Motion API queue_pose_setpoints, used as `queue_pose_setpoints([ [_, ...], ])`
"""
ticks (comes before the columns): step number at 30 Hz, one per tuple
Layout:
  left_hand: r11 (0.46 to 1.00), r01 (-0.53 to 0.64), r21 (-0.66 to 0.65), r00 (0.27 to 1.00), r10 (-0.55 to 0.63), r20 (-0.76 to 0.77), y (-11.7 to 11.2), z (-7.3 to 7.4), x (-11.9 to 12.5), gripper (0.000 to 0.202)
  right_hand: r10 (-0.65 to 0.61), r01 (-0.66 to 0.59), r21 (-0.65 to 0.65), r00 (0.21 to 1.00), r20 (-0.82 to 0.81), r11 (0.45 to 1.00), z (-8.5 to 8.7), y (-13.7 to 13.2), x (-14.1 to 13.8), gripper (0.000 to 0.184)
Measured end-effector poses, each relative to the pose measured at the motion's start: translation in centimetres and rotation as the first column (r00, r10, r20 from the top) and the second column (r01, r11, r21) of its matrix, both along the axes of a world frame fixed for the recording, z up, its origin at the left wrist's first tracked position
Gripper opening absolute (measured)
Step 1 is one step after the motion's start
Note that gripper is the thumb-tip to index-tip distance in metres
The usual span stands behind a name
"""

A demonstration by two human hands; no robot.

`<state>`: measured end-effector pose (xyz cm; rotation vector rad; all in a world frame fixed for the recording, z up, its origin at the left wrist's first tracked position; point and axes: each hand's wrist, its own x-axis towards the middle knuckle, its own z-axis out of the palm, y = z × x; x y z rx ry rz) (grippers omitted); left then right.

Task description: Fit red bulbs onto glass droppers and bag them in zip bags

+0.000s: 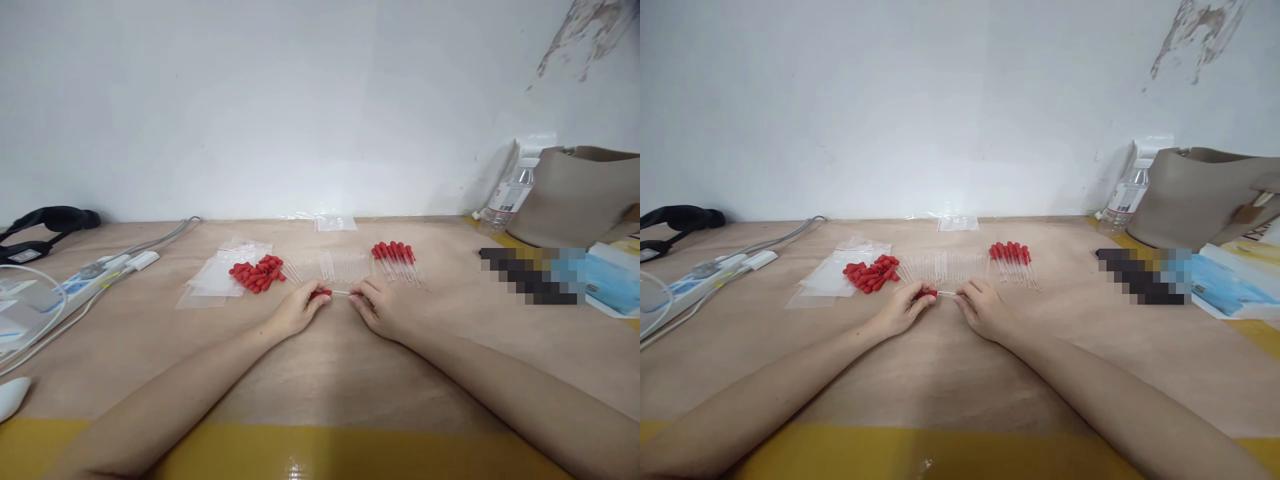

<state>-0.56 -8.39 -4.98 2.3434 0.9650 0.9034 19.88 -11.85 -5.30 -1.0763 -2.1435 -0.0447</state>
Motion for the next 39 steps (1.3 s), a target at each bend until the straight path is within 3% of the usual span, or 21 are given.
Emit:
queue_pose_setpoints([
  [8,0.998,0.063,-0.032,0.995,-0.060,0.074,0.0,-0.2,-0.1,0.015,0.061,-0.061,0.019,0.998,0.007,0.998,-1.3,0.8,0.3,0.017],
  [16,0.996,0.088,-0.032,0.991,-0.084,0.103,0.0,-0.4,-0.4,0.025,0.139,-0.139,-0.034,0.990,0.001,0.990,-1.0,1.0,0.4,0.019],
  [26,0.991,0.117,-0.062,0.992,-0.114,0.055,-0.3,-0.3,-0.4,0.028,0.144,-0.136,-0.091,0.985,0.090,0.987,-0.7,1.1,0.3,0.018],
  [34,0.991,0.126,-0.035,0.990,-0.123,0.067,0.0,-0.7,-0.4,0.033,0.140,-0.134,-0.071,0.986,0.093,0.988,-1.1,1.2,-0.4,0.018],
  [39,0.998,0.068,-0.011,0.998,-0.068,0.019,-0.1,0.1,-0.5,0.027,0.070,-0.069,-0.012,0.986,0.150,0.998,-0.6,0.9,-0.4,0.019],
])
